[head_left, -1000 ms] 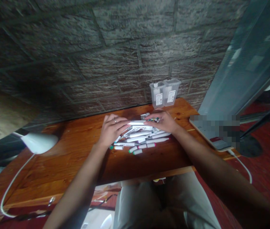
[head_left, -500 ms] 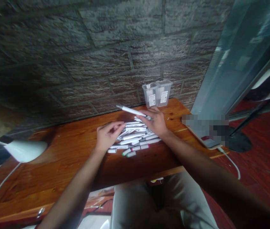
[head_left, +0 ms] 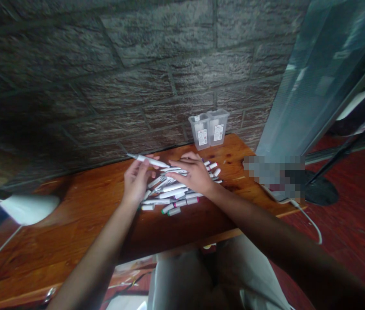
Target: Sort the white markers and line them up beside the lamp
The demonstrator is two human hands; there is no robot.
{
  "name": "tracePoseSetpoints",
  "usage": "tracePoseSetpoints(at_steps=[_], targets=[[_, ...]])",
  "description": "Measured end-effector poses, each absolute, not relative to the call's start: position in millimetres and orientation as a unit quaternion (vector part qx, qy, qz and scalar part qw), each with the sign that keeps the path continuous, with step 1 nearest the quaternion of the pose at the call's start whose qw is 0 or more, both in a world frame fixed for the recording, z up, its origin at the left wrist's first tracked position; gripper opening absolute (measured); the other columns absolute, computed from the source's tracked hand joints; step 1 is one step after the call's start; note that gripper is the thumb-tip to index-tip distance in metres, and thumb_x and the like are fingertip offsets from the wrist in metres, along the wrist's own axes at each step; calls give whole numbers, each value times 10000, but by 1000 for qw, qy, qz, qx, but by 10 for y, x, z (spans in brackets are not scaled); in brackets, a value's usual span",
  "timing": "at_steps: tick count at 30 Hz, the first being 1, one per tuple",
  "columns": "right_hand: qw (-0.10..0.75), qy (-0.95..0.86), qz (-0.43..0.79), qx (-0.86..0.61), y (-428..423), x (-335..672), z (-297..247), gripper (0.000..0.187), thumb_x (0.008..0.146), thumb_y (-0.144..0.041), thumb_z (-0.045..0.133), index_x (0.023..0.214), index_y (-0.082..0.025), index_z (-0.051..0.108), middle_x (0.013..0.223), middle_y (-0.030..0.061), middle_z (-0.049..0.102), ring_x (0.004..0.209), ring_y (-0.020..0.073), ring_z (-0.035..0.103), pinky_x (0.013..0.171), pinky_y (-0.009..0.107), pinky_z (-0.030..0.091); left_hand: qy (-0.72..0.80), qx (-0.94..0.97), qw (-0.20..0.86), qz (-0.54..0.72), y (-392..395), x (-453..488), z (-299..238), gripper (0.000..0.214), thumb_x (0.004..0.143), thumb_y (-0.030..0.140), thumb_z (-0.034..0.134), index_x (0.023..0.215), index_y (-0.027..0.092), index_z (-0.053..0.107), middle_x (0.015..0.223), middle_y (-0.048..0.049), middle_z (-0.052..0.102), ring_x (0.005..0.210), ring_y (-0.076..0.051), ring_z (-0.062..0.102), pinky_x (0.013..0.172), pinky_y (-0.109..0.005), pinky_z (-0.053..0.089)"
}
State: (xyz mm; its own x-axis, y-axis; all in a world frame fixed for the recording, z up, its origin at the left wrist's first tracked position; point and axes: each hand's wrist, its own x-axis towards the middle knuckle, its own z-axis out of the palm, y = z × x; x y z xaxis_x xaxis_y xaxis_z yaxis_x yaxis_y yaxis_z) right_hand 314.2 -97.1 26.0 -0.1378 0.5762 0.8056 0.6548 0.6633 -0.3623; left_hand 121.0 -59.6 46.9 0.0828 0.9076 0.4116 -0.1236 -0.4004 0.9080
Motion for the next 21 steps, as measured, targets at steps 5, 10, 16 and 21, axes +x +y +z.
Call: tracePoseSetpoints(at_steps=[5,10,16,21], targets=[[575,-659,-6,-485,-906,3430,306,308,904,-457,570,895,-213,758,855,37,750,836,188,634,842,320,453,458,570,307,609,-283,588,513,337,789,487,643,829,155,684,659,-5,650,512,-91,513,484,-204,393],[578,-580,-31,-573,-859,3768,286,433,919,-504,502,756,-184,745,750,66,724,760,204,654,754,307,456,654,700,85,273,-158,31,379,384,758,561,612,703,191,701,611,-25,662,637,-178,622,579,-248,402],[536,-575,-25,-617,-837,3799,238,505,900,-566,479,735,-166,739,672,98,687,684,219,637,658,313,436,736,671,35,79,-191,-10,337,517,791,686,458,848,262,749,814,-65,734,857,-249,679,650,-277,434],[519,-597,-3,-612,-856,3740,237,550,904,-592,446,737,-169,754,637,75,688,640,200,635,624,292,428,767,637,52,59,-236,10,382,556,762,716,469,889,258,756,907,-98,737,940,-292,671,693,-311,464]])
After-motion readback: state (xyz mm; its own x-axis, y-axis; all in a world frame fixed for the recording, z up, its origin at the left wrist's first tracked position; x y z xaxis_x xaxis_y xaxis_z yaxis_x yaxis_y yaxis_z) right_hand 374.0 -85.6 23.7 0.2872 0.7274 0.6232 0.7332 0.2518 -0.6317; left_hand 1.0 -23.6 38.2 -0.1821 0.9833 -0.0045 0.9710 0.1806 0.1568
